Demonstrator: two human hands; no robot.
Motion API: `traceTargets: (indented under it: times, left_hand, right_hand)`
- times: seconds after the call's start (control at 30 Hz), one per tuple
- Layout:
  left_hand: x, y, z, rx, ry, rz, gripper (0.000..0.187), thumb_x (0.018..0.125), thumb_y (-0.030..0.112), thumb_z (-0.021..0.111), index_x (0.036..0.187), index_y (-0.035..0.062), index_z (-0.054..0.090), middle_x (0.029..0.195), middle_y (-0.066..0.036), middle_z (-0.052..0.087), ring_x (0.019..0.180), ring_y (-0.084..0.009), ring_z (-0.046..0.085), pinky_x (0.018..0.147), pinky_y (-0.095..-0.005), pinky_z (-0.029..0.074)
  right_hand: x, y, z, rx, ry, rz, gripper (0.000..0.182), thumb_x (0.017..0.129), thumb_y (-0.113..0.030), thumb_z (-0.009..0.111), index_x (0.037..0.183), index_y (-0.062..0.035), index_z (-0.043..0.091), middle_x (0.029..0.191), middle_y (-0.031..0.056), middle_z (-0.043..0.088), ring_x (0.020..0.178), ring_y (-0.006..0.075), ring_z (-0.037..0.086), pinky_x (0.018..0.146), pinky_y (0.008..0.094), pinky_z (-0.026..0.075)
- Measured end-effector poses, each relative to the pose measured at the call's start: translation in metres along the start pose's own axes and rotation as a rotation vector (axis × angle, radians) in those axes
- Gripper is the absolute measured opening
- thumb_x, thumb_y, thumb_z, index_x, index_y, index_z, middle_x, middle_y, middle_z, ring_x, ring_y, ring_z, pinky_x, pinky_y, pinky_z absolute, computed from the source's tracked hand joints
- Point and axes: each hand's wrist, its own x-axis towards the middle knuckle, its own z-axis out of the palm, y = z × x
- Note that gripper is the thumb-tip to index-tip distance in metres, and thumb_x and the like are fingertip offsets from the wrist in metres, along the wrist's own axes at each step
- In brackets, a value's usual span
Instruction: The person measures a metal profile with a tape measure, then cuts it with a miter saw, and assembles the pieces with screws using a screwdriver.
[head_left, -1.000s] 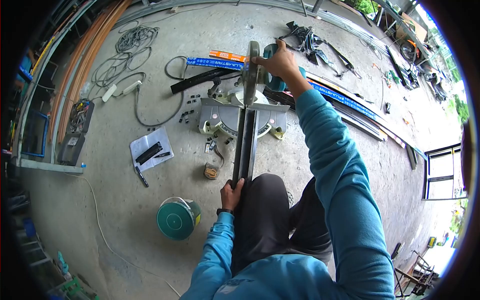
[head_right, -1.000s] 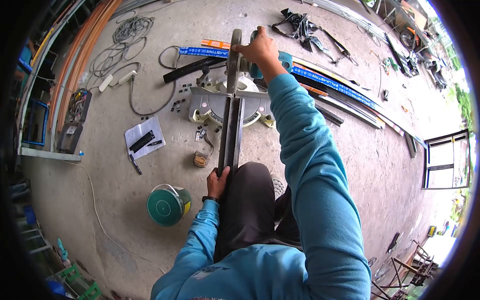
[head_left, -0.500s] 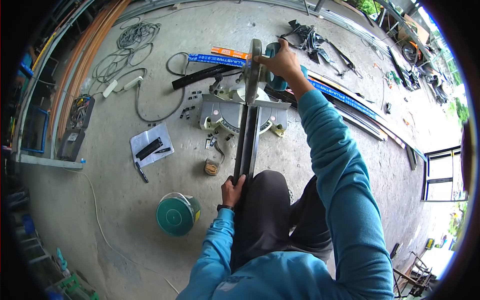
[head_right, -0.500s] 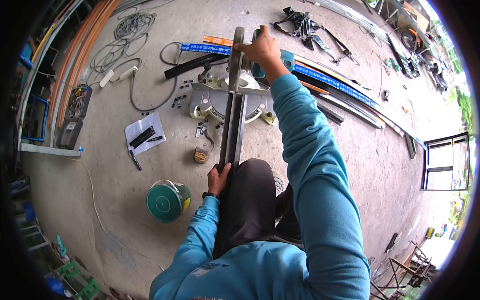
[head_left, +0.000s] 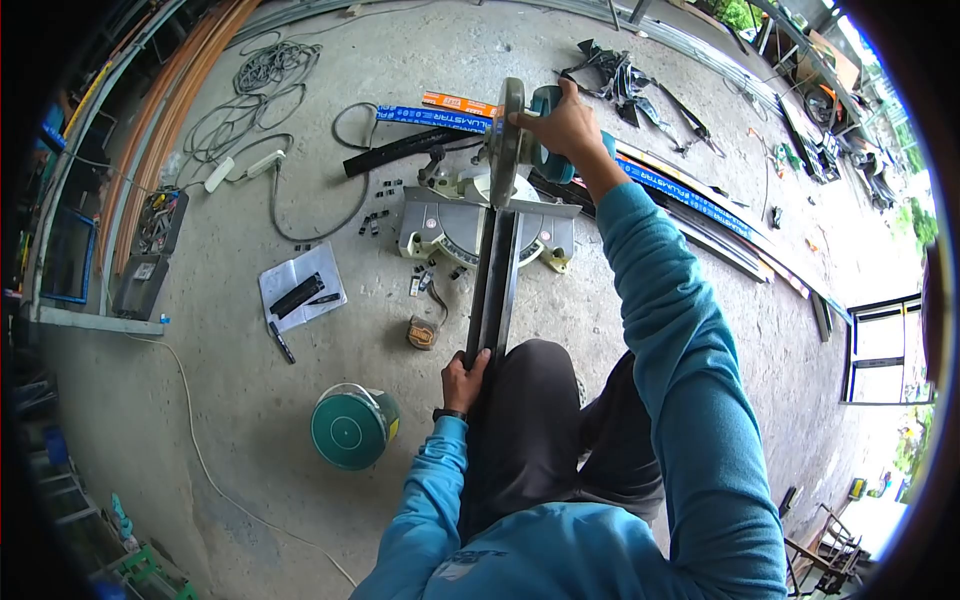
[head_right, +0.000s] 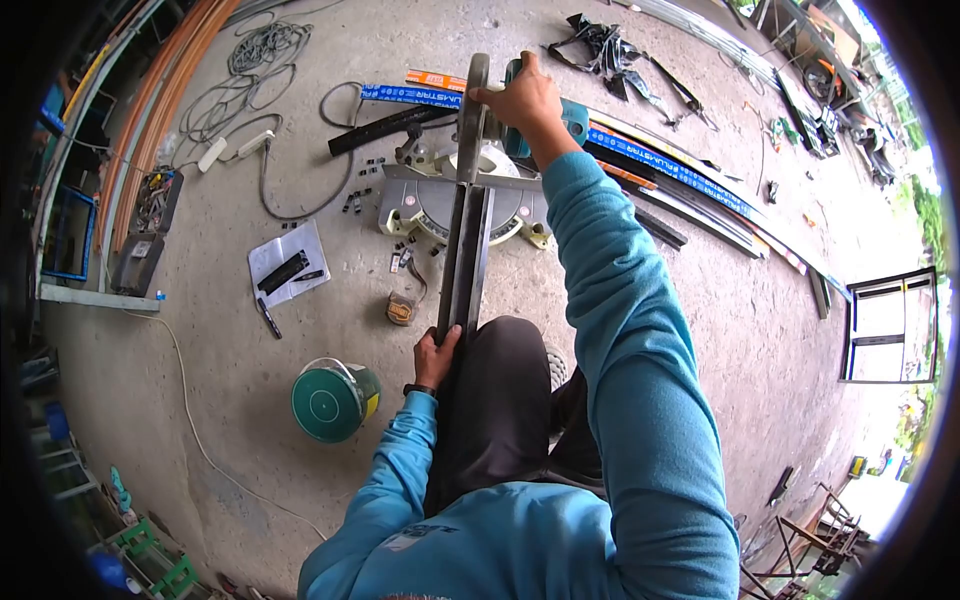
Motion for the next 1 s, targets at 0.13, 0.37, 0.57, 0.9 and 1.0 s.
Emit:
traceTargets:
  times: [0.13, 0.37, 0.57, 0.9, 1.0]
  left_hand:
    - [0.000, -0.001, 0.000, -0.007, 0.009, 0.023, 0.066, 0.088, 0.058, 0.068, 0.095, -0.0068, 0.067, 0.087, -0.030, 0.070, 0.085, -0.0457, 0.070, 0.073, -0.0473, 0.054]
    - [-0.002, 0.000, -0.001, -0.021, 0.011, 0.022, 0.063, 0.088, 0.057, 0.069, 0.091, -0.0057, 0.066, 0.084, -0.028, 0.070, 0.081, -0.0446, 0.070, 0.070, -0.0469, 0.054]
    - [-0.002, 0.000, 0.000, -0.029, 0.021, 0.036, 0.063, 0.088, 0.057, 0.070, 0.090, -0.0054, 0.066, 0.082, -0.028, 0.070, 0.080, -0.0444, 0.070, 0.069, -0.0471, 0.054]
    - [-0.003, 0.000, 0.000, -0.011, 0.037, 0.048, 0.065, 0.088, 0.059, 0.069, 0.089, -0.0053, 0.065, 0.082, -0.030, 0.069, 0.081, -0.0468, 0.069, 0.070, -0.0483, 0.054]
    - [-0.002, -0.001, 0.000, -0.009, 0.029, 0.042, 0.065, 0.087, 0.060, 0.069, 0.088, -0.0053, 0.065, 0.082, -0.030, 0.069, 0.081, -0.0469, 0.069, 0.070, -0.0484, 0.054]
  right_hand:
    - [-0.003, -0.001, -0.002, 0.011, -0.014, 0.006, 0.115, 0.068, -0.059, 0.087, 0.151, -0.0009, 0.033, 0.128, 0.0260, 0.065, 0.120, 0.0385, 0.064, 0.101, 0.0405, 0.052]
    - [-0.005, -0.001, -0.001, 0.013, -0.006, -0.003, 0.115, 0.069, -0.059, 0.087, 0.151, -0.0006, 0.032, 0.128, 0.0263, 0.065, 0.120, 0.0390, 0.064, 0.101, 0.0405, 0.052]
    - [-0.007, -0.002, -0.002, 0.015, -0.013, 0.001, 0.115, 0.069, -0.058, 0.087, 0.152, -0.0003, 0.032, 0.129, 0.0270, 0.065, 0.120, 0.0390, 0.064, 0.101, 0.0406, 0.052]
    - [-0.008, -0.002, -0.001, 0.013, -0.017, 0.002, 0.116, 0.070, -0.058, 0.086, 0.153, -0.0008, 0.030, 0.129, 0.0271, 0.064, 0.121, 0.0387, 0.064, 0.102, 0.0401, 0.052]
    - [-0.010, -0.002, -0.002, 0.012, -0.019, 0.003, 0.116, 0.070, -0.058, 0.086, 0.153, -0.0011, 0.030, 0.129, 0.0270, 0.064, 0.121, 0.0388, 0.064, 0.102, 0.0403, 0.052]
